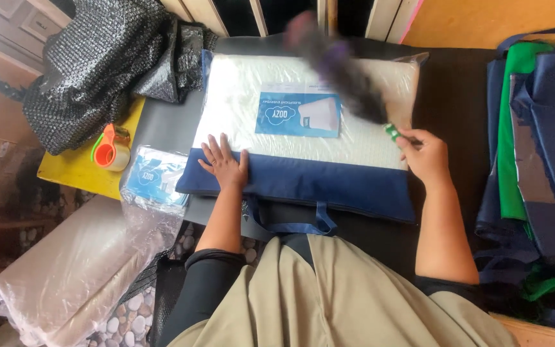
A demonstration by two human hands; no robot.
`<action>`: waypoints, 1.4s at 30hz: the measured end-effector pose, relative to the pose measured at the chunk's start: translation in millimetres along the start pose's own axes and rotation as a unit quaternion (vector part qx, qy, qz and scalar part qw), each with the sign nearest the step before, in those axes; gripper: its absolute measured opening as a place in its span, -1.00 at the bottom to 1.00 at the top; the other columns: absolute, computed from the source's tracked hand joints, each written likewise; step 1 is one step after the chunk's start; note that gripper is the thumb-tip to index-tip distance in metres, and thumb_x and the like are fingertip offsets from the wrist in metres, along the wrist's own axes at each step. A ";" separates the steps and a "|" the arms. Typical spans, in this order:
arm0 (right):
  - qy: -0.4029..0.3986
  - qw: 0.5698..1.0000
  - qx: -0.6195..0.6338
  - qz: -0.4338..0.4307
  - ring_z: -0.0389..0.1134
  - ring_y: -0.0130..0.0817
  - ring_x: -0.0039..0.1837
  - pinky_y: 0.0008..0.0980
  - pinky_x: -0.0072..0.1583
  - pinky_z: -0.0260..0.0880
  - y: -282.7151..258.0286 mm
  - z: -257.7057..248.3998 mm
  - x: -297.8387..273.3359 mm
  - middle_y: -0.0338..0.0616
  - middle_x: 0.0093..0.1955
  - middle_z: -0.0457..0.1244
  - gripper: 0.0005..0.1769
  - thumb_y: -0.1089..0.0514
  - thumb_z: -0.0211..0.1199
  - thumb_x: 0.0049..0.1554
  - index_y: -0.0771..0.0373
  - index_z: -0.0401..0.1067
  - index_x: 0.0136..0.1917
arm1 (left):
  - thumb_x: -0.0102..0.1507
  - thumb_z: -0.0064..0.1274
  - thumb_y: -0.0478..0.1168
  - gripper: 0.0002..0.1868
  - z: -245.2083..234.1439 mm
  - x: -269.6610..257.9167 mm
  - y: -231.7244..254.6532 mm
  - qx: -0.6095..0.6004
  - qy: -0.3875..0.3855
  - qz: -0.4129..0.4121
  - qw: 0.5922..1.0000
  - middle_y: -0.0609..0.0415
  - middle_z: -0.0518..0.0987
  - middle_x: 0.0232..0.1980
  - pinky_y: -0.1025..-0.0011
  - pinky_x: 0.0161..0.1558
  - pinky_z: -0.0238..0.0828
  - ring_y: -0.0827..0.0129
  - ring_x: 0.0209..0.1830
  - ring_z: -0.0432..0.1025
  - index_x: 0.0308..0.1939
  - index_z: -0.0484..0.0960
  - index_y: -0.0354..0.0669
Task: A person packages a pillow by placing it in a blue carrying bag, wrapping it in black bubble wrap, and sealing the package with tape.
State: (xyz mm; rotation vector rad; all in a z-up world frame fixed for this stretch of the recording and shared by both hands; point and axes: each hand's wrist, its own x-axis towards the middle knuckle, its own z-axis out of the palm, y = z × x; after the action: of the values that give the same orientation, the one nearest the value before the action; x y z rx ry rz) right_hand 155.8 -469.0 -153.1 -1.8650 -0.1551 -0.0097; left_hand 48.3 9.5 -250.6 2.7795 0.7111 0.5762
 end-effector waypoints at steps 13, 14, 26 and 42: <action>-0.002 0.998 -0.054 0.019 0.41 -0.29 -0.31 -0.38 -0.30 0.40 24.6 -6.2 -12.2 0.13 -0.16 0.39 -0.75 0.24 0.41 0.25 0.29 0.57 0.20 | 0.29 -0.27 0.39 -0.08 7.8 -2.4 -5.7 0.010 0.014 0.012 1.000 -0.15 -0.11 0.69 -0.40 0.41 -0.46 -0.22 0.67 -0.32 0.64 0.06 0.08; 0.044 0.995 -0.085 -0.032 0.43 -0.24 -0.24 -0.37 -0.26 0.42 28.4 -7.2 -11.4 0.07 -0.12 0.39 -0.74 0.23 0.48 0.22 0.25 0.61 0.18 | 0.29 -0.25 0.39 -0.08 6.9 -1.4 -5.6 0.012 0.016 0.012 1.000 -0.15 -0.10 0.69 -0.40 0.41 -0.44 -0.22 0.67 -0.32 0.63 0.06 0.09; -0.002 0.973 -0.118 0.199 0.19 -0.42 -0.34 -0.43 -0.25 0.19 38.1 -119.0 -75.5 -0.02 -0.31 0.37 -0.73 0.17 0.33 0.28 0.19 0.60 0.25 | 0.34 -0.38 0.40 -0.15 -23.8 -0.1 15.9 -0.023 -0.065 -0.046 0.997 0.06 -0.24 0.72 -0.35 0.47 -0.67 0.00 0.70 -0.46 0.65 -0.02 0.22; 0.133 0.981 -0.042 0.135 0.33 -0.48 -0.26 -0.54 -0.25 0.29 78.5 -112.0 -99.1 -0.09 0.06 0.40 -0.84 0.22 0.29 0.33 0.32 0.53 0.15 | 0.35 -0.40 0.41 -0.14 -36.0 -0.4 20.2 -0.037 -0.085 -0.050 0.994 0.04 -0.26 0.72 -0.33 0.48 -0.70 -0.01 0.70 -0.49 0.66 -0.06 0.22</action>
State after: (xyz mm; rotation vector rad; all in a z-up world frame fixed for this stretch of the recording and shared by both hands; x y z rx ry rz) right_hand 74.5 -608.3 -203.1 -1.9351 0.2866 -0.0796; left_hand 41.1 -4.2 -212.3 2.6668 0.7685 0.3339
